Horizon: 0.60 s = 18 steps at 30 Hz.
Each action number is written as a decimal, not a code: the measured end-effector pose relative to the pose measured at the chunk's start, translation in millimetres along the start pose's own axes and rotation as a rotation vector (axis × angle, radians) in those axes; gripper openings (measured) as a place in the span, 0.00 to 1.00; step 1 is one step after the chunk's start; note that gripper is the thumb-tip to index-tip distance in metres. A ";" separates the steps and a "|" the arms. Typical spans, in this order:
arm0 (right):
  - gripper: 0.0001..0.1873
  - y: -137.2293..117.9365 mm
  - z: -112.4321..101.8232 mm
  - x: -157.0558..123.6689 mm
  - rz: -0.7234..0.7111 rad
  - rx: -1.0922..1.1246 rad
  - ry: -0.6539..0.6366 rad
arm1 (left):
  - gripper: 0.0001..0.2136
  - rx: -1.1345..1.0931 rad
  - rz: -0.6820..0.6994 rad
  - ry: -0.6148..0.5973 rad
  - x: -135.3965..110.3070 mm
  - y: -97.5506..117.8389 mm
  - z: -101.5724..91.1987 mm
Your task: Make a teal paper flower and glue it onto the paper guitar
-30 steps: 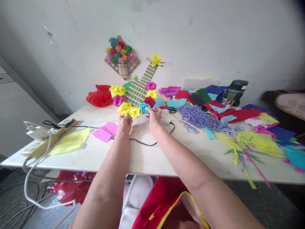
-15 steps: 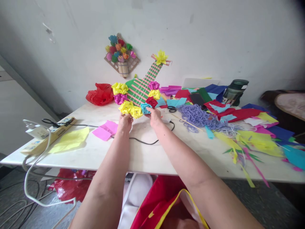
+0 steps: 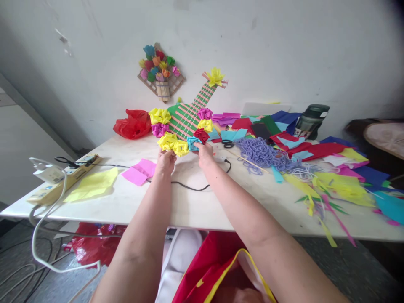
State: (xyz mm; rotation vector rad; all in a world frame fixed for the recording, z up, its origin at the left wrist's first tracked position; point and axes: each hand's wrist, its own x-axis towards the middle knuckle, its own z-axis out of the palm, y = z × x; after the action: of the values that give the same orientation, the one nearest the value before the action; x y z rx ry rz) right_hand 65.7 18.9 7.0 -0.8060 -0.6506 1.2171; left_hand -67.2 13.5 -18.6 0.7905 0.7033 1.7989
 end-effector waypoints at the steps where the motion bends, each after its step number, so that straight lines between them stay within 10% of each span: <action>1: 0.07 0.5 0.4 0.0 -0.007 -0.002 0.008 | 0.18 0.002 0.002 0.002 0.1 -0.2 0.1; 18: 0.07 10.6 1.2 5.7 -0.123 0.000 0.028 | 0.18 0.021 0.016 -0.025 1.1 -3.0 -0.1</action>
State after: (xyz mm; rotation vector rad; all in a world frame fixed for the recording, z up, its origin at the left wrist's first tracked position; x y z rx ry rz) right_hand 60.2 26.2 -1.0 -0.7703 -0.6679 1.0928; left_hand -65.9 15.5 -20.8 0.8334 0.7024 1.7952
